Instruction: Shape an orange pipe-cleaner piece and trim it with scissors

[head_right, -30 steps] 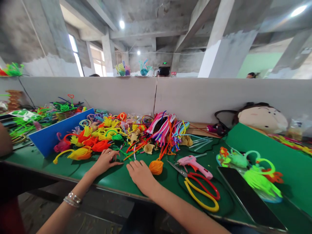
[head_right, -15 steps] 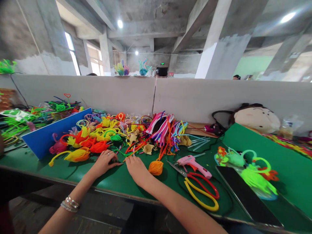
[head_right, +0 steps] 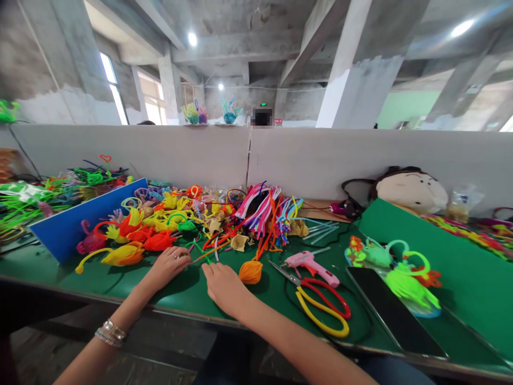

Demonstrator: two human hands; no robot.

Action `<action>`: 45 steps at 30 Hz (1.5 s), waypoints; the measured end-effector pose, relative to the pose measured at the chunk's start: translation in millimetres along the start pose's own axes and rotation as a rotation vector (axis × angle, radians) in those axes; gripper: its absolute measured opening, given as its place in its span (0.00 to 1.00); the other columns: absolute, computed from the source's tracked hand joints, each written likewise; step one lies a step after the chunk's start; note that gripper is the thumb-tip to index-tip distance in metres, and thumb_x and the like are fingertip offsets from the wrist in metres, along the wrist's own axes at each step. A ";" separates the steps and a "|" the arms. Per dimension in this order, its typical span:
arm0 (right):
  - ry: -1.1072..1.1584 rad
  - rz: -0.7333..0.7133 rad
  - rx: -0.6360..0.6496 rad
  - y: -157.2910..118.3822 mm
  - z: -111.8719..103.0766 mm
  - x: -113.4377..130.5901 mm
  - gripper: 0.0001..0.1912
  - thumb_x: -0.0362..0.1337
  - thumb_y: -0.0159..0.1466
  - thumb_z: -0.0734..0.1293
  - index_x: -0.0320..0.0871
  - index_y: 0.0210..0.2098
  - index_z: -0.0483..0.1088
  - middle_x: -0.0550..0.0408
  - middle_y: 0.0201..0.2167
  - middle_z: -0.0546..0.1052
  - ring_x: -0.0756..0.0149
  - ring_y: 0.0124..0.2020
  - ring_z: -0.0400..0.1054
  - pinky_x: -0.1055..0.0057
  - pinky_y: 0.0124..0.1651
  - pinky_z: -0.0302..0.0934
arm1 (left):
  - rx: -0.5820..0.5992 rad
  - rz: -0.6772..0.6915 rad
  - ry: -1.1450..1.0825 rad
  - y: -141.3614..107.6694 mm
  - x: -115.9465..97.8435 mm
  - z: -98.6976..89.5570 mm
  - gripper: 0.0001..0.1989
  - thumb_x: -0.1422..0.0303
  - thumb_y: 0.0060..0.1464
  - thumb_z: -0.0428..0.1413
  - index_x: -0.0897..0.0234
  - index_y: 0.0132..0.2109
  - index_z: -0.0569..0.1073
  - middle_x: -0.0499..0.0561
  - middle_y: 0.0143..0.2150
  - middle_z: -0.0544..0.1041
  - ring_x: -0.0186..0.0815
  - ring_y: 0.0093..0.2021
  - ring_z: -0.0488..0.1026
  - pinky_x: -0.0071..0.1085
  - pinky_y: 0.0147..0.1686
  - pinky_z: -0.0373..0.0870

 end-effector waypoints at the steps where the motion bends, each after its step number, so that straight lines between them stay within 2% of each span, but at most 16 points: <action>1: -0.003 -0.002 -0.004 -1.9 -2.9 0.0 0.17 0.30 0.59 0.57 0.36 0.48 0.58 0.49 0.36 0.70 0.64 0.36 0.64 0.67 0.39 0.60 | -0.021 0.014 0.014 -1.0 -1.5 -2.1 0.09 0.68 0.56 0.45 0.59 0.38 0.69 0.50 0.41 0.71 0.35 0.40 0.66 0.32 0.38 0.60; 9: -0.038 -0.017 -0.078 -18.0 -14.5 -2.2 0.18 0.33 0.59 0.59 0.36 0.49 0.57 0.48 0.35 0.71 0.61 0.36 0.65 0.65 0.37 0.61 | -0.278 0.129 0.058 -8.3 -11.3 -24.7 0.12 0.77 0.54 0.45 0.61 0.41 0.69 0.51 0.42 0.73 0.34 0.40 0.70 0.30 0.39 0.66; 12: -0.034 -0.026 -0.082 -21.6 -17.4 -0.6 0.18 0.33 0.59 0.58 0.37 0.48 0.58 0.48 0.36 0.71 0.61 0.36 0.65 0.64 0.37 0.61 | -0.350 0.073 -0.024 -7.6 -10.2 -35.3 0.10 0.74 0.55 0.45 0.61 0.40 0.69 0.52 0.43 0.73 0.33 0.39 0.72 0.29 0.38 0.68; 16: 0.005 -0.016 -0.124 -24.9 -28.4 -1.4 0.18 0.35 0.59 0.58 0.37 0.49 0.56 0.47 0.35 0.71 0.60 0.36 0.65 0.64 0.37 0.61 | -0.479 -0.065 -0.245 -8.2 -9.9 -52.5 0.07 0.73 0.54 0.47 0.63 0.39 0.68 0.54 0.44 0.73 0.31 0.38 0.73 0.27 0.36 0.70; 21: 0.102 0.006 -0.193 -27.1 -40.0 -5.7 0.28 0.43 0.60 0.58 0.36 0.56 0.48 0.45 0.37 0.70 0.60 0.36 0.65 0.64 0.37 0.61 | -0.660 -0.088 -0.388 -8.0 -34.2 -73.7 0.07 0.77 0.52 0.50 0.63 0.39 0.67 0.54 0.41 0.73 0.32 0.42 0.71 0.30 0.39 0.69; 25: 0.226 0.066 -0.127 -28.4 -40.1 -11.5 0.36 0.47 0.59 0.59 0.36 0.59 0.40 0.47 0.34 0.70 0.60 0.34 0.65 0.65 0.35 0.61 | -0.673 -0.049 -0.461 2.2 -59.4 -77.7 0.10 0.78 0.51 0.50 0.63 0.40 0.66 0.54 0.42 0.72 0.32 0.42 0.71 0.31 0.40 0.70; 27: 0.329 0.109 -0.090 -32.1 -40.9 -16.6 0.35 0.47 0.60 0.57 0.36 0.59 0.40 0.48 0.34 0.70 0.62 0.33 0.65 0.65 0.35 0.60 | -0.685 -0.029 -0.497 7.3 -71.0 -79.3 0.10 0.78 0.51 0.50 0.63 0.40 0.67 0.54 0.42 0.72 0.33 0.43 0.70 0.31 0.40 0.70; 29: 0.428 0.155 -0.085 -37.8 -44.9 -24.7 0.29 0.44 0.63 0.54 0.37 0.58 0.43 0.48 0.35 0.70 0.63 0.35 0.65 0.66 0.37 0.60 | -0.696 -0.028 -0.540 13.0 -80.7 -80.0 0.10 0.78 0.51 0.50 0.63 0.40 0.67 0.54 0.41 0.72 0.33 0.42 0.70 0.31 0.39 0.70; 33: 0.547 0.208 -0.153 -49.9 -59.3 -46.0 0.18 0.39 0.65 0.49 0.40 0.53 0.53 0.49 0.35 0.70 0.66 0.36 0.65 0.69 0.39 0.59 | -0.717 -0.106 -0.617 26.4 -92.9 -78.3 0.06 0.76 0.51 0.51 0.63 0.37 0.68 0.53 0.37 0.73 0.33 0.40 0.71 0.33 0.38 0.69; 35: 0.547 0.228 -0.180 -55.0 -65.0 -57.8 0.16 0.38 0.65 0.48 0.41 0.47 0.59 0.51 0.33 0.71 0.67 0.35 0.65 0.70 0.38 0.59 | -0.685 -0.153 -0.650 35.7 -97.6 -73.6 0.03 0.75 0.50 0.52 0.64 0.35 0.68 0.52 0.36 0.73 0.33 0.39 0.71 0.32 0.38 0.69; 38: 0.489 0.271 -0.233 -62.6 -73.3 -76.8 0.17 0.39 0.65 0.47 0.42 0.37 0.64 0.51 0.31 0.71 0.66 0.35 0.65 0.69 0.39 0.59 | -0.598 -0.153 -0.645 49.6 -107.9 -69.1 0.04 0.73 0.51 0.51 0.64 0.36 0.68 0.52 0.37 0.72 0.33 0.39 0.70 0.31 0.38 0.69; 42: 0.455 0.329 -0.298 -71.7 -83.1 -101.8 0.19 0.40 0.65 0.46 0.40 0.34 0.65 0.50 0.29 0.72 0.65 0.33 0.66 0.68 0.40 0.59 | -0.574 -0.042 -0.443 56.0 -123.1 -82.4 0.14 0.71 0.50 0.53 0.58 0.46 0.67 0.52 0.42 0.71 0.36 0.42 0.69 0.35 0.42 0.65; 45: 0.563 0.397 -0.347 -78.9 -87.3 -125.3 0.20 0.41 0.65 0.46 0.40 0.35 0.66 0.52 0.26 0.72 0.68 0.26 0.65 0.71 0.35 0.60 | -0.626 -0.142 -0.493 52.4 -109.5 -85.9 0.15 0.69 0.49 0.54 0.58 0.46 0.66 0.53 0.43 0.69 0.37 0.45 0.67 0.37 0.45 0.63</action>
Point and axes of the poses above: each hand's wrist, its own y-axis towards the middle knuckle, its own z-axis out of the palm, x = y × z, the point moved 10 cm from there along y, towards the middle knuckle
